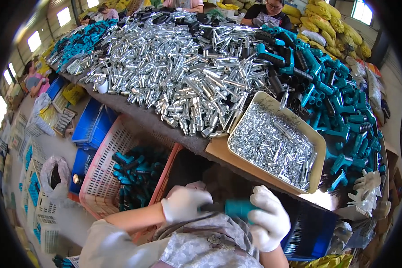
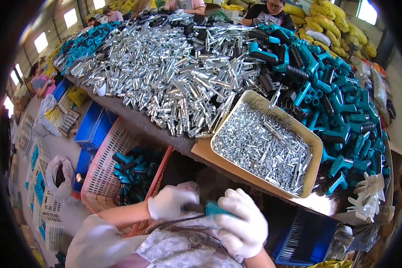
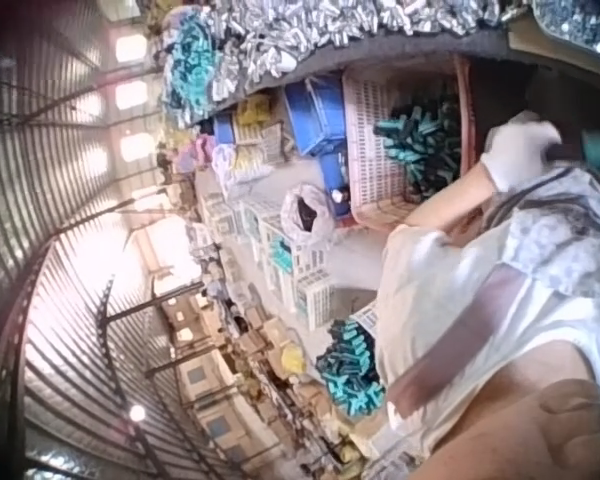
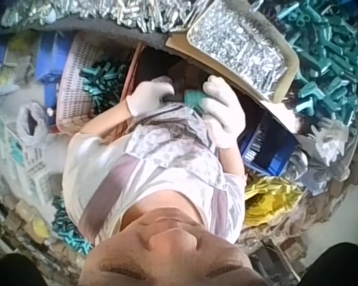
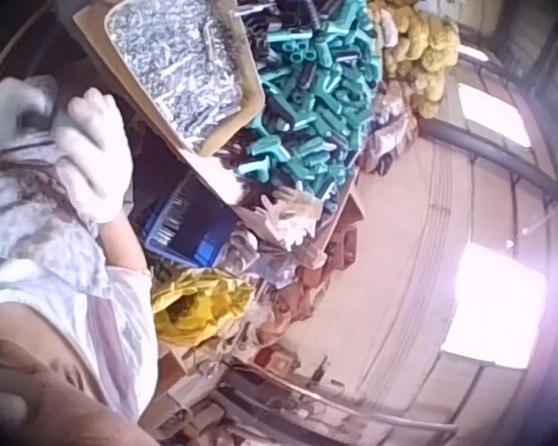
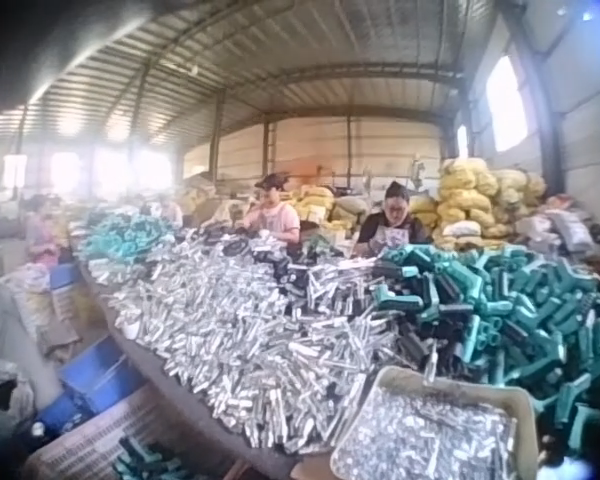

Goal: Assembling mechanical components into tool handles at a factory workstation.

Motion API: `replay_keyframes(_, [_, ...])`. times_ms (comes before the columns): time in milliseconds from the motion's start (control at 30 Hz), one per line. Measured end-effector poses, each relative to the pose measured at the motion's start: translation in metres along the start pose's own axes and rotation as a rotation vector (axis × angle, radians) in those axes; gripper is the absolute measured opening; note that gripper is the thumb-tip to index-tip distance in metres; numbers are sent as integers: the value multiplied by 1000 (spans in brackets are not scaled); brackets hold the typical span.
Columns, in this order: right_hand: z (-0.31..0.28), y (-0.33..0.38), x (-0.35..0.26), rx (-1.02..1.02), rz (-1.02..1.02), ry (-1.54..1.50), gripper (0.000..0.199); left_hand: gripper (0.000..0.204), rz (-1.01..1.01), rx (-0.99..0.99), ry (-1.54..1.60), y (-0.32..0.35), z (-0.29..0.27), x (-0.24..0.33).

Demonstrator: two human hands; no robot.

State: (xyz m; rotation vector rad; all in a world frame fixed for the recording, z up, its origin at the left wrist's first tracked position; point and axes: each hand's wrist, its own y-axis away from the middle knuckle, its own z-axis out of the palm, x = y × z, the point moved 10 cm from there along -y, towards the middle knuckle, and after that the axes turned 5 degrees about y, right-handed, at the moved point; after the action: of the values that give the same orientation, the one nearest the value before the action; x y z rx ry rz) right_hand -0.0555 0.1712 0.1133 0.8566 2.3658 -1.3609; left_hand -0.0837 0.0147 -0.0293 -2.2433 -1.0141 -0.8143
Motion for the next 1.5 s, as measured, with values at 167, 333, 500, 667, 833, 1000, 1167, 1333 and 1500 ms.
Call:
replay_keyframes(167, [-17,31,46,269,402,-202,40,36,-31,269,170,-2,-30,-6])
replay_keyframes(333, [-5,5,29,-3,246,-234,29,30,148,-158,-108,15,26,12])
replay_keyframes(500, [3,10,9,40,159,-117,26,28,-316,148,290,-1,-2,-40])
replay_keyframes(667, [-17,24,67,157,477,-408,35,34,186,-38,14,8,5,20])
replay_keyframes(833, [4,-2,-21,18,-130,-59,14,25,-9,99,90,-1,-3,-3])
replay_keyframes(1000, [13,57,117,-126,814,28,28,13,-94,-493,-562,-3,1,12])
replay_keyframes(1167, [135,121,124,-804,952,-946,80,23,234,-242,-487,-37,-6,61])
replay_keyframes(1333, [116,96,112,-545,1049,-1055,82,42,260,443,-500,-55,-137,28])
replay_keyframes(1500, [110,83,102,-350,1022,-1093,61,69,-616,379,-594,-28,-209,-123])
